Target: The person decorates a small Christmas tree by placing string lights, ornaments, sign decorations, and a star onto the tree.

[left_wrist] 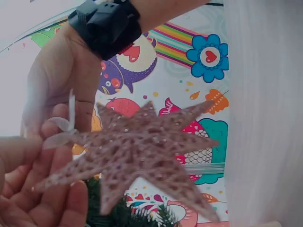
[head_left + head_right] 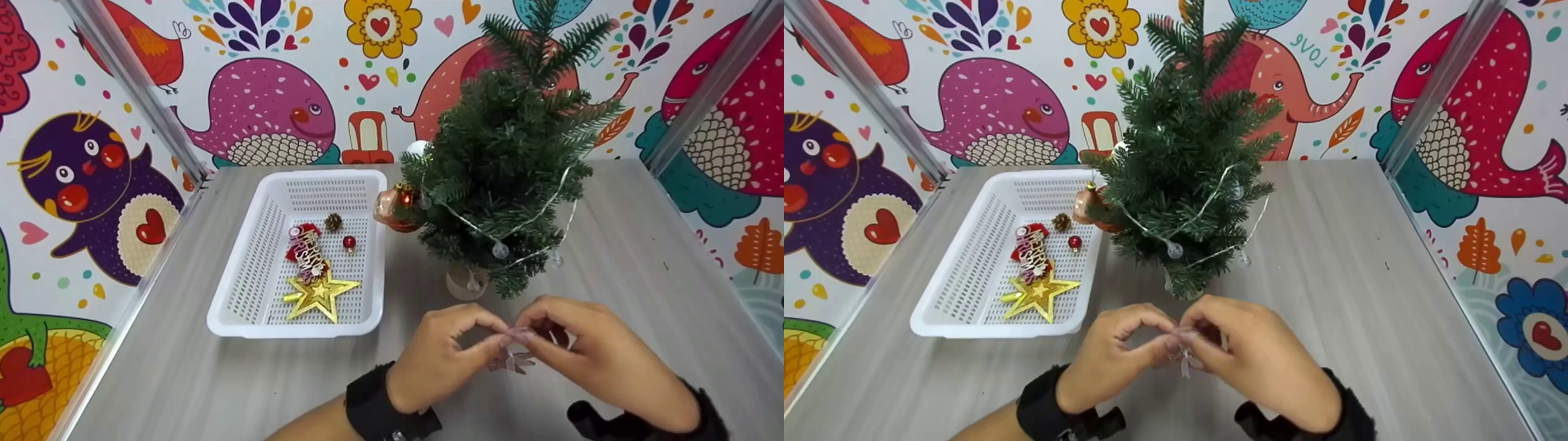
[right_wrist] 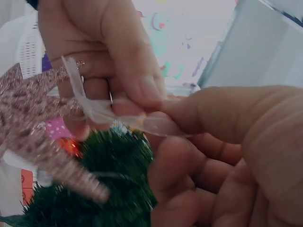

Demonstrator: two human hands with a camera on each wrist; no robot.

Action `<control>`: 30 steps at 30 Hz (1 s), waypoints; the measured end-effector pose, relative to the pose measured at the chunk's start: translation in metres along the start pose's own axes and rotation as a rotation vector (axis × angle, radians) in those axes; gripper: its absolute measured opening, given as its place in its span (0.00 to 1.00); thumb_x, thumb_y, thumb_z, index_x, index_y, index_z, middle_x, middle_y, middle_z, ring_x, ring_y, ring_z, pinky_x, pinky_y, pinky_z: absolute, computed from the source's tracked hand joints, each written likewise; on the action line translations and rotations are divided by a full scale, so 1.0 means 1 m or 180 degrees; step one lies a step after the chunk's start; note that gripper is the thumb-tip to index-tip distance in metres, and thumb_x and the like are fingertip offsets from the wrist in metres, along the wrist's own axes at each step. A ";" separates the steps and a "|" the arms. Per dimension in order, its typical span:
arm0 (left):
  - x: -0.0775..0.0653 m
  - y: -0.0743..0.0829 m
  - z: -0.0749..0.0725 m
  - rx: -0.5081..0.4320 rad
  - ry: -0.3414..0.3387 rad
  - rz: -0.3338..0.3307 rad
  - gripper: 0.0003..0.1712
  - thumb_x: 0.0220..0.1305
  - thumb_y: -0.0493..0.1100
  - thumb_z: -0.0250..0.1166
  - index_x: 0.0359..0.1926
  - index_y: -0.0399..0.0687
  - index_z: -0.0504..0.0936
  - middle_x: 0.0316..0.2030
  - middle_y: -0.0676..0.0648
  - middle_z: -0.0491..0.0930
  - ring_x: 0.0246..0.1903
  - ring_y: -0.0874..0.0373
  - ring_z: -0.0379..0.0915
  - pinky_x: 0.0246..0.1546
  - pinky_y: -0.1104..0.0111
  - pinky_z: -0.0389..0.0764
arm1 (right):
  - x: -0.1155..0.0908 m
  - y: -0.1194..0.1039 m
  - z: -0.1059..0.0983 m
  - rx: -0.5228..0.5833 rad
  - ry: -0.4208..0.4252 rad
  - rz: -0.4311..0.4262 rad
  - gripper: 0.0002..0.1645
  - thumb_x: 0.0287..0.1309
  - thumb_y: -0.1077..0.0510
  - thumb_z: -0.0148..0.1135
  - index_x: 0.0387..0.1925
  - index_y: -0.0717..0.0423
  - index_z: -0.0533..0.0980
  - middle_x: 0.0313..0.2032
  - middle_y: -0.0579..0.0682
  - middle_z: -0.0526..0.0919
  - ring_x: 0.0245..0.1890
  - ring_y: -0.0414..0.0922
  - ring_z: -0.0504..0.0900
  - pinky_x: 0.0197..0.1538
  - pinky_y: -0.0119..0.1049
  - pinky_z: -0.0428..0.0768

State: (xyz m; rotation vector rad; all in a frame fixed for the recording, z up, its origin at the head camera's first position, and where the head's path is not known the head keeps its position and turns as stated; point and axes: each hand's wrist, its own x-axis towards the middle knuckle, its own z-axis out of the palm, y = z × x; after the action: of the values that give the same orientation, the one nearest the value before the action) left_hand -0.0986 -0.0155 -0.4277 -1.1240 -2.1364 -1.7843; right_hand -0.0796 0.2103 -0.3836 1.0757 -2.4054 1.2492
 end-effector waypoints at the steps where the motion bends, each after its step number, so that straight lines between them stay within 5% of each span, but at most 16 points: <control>1: 0.002 0.000 0.001 0.0003 0.0061 0.0026 0.05 0.73 0.38 0.69 0.43 0.40 0.88 0.40 0.47 0.89 0.42 0.65 0.84 0.46 0.72 0.84 | 0.000 0.001 -0.003 0.0035 -0.0008 0.0034 0.27 0.56 0.77 0.72 0.47 0.43 0.82 0.32 0.37 0.80 0.27 0.33 0.73 0.28 0.27 0.69; 8: 0.015 -0.006 0.001 0.0507 0.0440 0.0430 0.04 0.70 0.32 0.66 0.44 0.39 0.85 0.40 0.45 0.86 0.42 0.59 0.83 0.47 0.70 0.85 | 0.006 0.003 0.002 -0.0337 0.0534 0.0012 0.30 0.51 0.80 0.73 0.48 0.47 0.84 0.37 0.40 0.84 0.30 0.34 0.73 0.33 0.28 0.70; 12: 0.022 -0.009 -0.003 0.0729 0.0659 0.0546 0.05 0.68 0.30 0.66 0.43 0.39 0.84 0.39 0.45 0.85 0.39 0.58 0.82 0.44 0.71 0.85 | 0.011 0.005 0.011 -0.0730 0.0953 -0.0052 0.05 0.72 0.60 0.68 0.46 0.51 0.84 0.38 0.40 0.85 0.31 0.33 0.71 0.35 0.26 0.69; 16: 0.029 -0.010 -0.005 0.0986 0.0797 0.0555 0.05 0.69 0.30 0.67 0.43 0.39 0.85 0.38 0.46 0.85 0.37 0.59 0.82 0.42 0.76 0.83 | 0.014 0.005 0.016 -0.1032 0.1213 -0.0041 0.22 0.80 0.42 0.54 0.45 0.53 0.85 0.36 0.42 0.84 0.32 0.34 0.73 0.35 0.27 0.67; 22: 0.035 -0.012 -0.002 0.2079 0.0936 0.0926 0.04 0.69 0.34 0.69 0.43 0.43 0.88 0.38 0.48 0.87 0.39 0.58 0.84 0.46 0.73 0.84 | 0.016 0.008 0.019 -0.1479 0.1437 -0.0031 0.20 0.81 0.48 0.53 0.45 0.57 0.85 0.36 0.50 0.85 0.35 0.41 0.79 0.40 0.26 0.72; 26: 0.038 -0.016 -0.001 0.2744 0.1096 0.1278 0.05 0.66 0.35 0.72 0.43 0.43 0.89 0.37 0.49 0.87 0.39 0.57 0.84 0.45 0.70 0.85 | 0.018 0.013 0.022 -0.1700 0.1558 -0.0002 0.07 0.71 0.62 0.63 0.44 0.58 0.85 0.37 0.52 0.86 0.34 0.45 0.83 0.42 0.29 0.78; 30: 0.041 -0.020 0.003 0.3182 0.1108 0.1443 0.06 0.67 0.37 0.72 0.45 0.44 0.89 0.37 0.50 0.86 0.37 0.58 0.82 0.41 0.71 0.84 | 0.020 0.017 0.023 -0.1784 0.1556 0.0068 0.10 0.61 0.69 0.68 0.42 0.57 0.85 0.35 0.52 0.87 0.31 0.46 0.83 0.37 0.35 0.78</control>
State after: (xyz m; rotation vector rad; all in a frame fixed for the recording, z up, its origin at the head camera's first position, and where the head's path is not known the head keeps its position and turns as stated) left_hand -0.1393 0.0057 -0.4220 -0.8176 -1.9140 -0.5084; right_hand -0.1023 0.1887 -0.3984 0.5080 -2.1717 0.6609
